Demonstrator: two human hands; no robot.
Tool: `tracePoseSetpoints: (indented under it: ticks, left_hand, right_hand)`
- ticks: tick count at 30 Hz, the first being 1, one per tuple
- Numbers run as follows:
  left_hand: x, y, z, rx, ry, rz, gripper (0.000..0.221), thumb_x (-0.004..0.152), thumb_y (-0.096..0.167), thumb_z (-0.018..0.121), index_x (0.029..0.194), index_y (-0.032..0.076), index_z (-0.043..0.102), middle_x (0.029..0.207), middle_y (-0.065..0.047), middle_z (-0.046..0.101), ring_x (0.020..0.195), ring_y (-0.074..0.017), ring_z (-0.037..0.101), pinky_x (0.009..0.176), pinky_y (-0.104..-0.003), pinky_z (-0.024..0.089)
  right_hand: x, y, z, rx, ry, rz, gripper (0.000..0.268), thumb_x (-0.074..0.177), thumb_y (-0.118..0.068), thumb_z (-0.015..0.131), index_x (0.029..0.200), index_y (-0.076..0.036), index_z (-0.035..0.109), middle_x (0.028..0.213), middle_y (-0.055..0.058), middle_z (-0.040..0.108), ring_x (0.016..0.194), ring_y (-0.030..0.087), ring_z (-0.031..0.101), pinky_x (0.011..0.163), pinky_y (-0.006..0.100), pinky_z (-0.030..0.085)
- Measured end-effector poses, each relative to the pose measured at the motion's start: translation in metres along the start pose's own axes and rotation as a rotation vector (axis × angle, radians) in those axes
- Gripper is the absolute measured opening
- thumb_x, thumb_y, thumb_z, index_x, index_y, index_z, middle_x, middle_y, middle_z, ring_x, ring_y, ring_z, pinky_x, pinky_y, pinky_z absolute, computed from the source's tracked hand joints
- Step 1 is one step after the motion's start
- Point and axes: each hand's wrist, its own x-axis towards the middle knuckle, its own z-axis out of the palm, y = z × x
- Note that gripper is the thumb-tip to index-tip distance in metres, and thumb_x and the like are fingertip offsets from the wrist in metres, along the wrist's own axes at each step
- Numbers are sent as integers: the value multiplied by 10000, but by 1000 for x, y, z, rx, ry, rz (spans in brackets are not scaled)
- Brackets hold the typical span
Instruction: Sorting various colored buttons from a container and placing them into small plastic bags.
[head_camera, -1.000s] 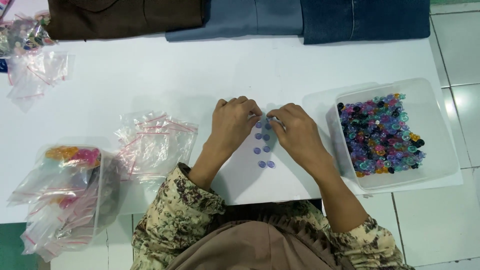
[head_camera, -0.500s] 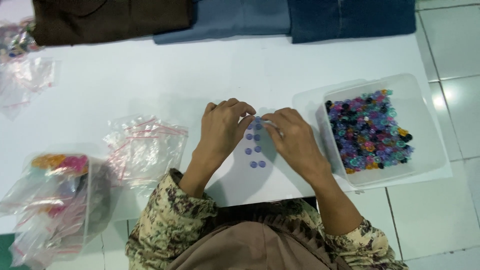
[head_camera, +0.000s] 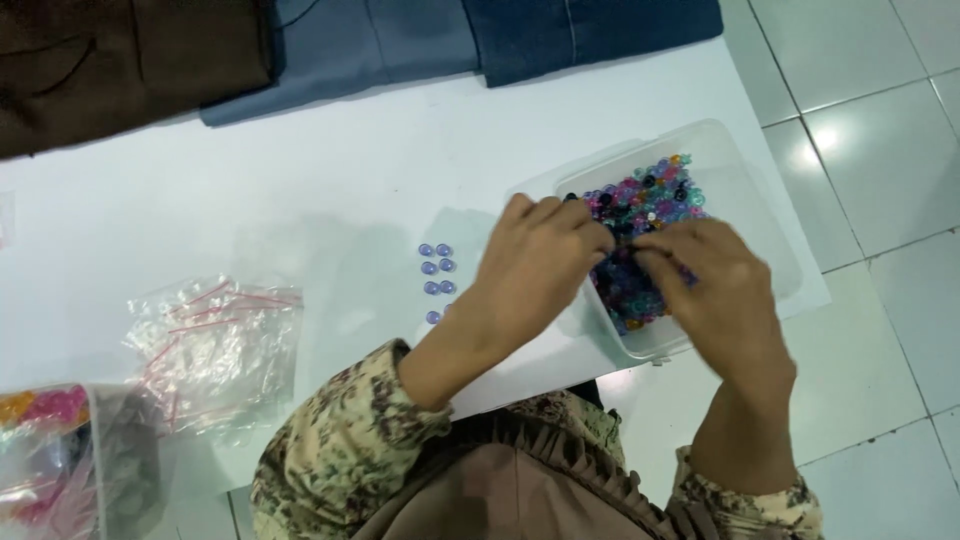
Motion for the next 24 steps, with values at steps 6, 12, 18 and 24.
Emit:
tracePoseSetpoints:
  ticks: [6, 12, 18, 24]
  left_hand:
    - [32, 13, 57, 289, 133, 87, 384, 632, -101, 751, 561, 230, 570, 663, 4, 588, 661, -237, 564, 658, -382, 384]
    - [54, 12, 76, 209, 168, 64, 210, 646, -96, 840, 622, 16, 664, 599, -128, 554, 566, -269, 539, 625, -372, 315]
    - [57, 16, 73, 192, 117, 51, 150, 706, -68, 824, 683, 10, 698, 623, -143, 594, 579, -267, 555, 629, -366, 328]
    - [68, 13, 90, 223, 147, 74, 126, 716, -60, 824, 711, 4, 715, 632, -149, 595, 588, -279, 568, 625, -375, 336]
  right_hand:
    - [8, 43, 5, -165, -249, 257, 200, 914, -20, 622, 965, -108, 794, 857, 96, 675, 870, 306, 587, 642, 435, 463]
    - [25, 14, 3, -293, -343, 314, 213, 864, 83, 641, 1026, 46, 775, 873, 168, 681, 849, 322, 664, 762, 415, 515]
    - [22, 29, 8, -283, -352, 302, 163, 894, 36, 642, 980, 26, 780, 825, 134, 652, 802, 308, 651, 726, 393, 488]
    - [18, 44, 18, -278, -355, 313, 146, 928, -78, 685, 1005, -19, 794, 845, 139, 668, 807, 287, 665, 728, 383, 490]
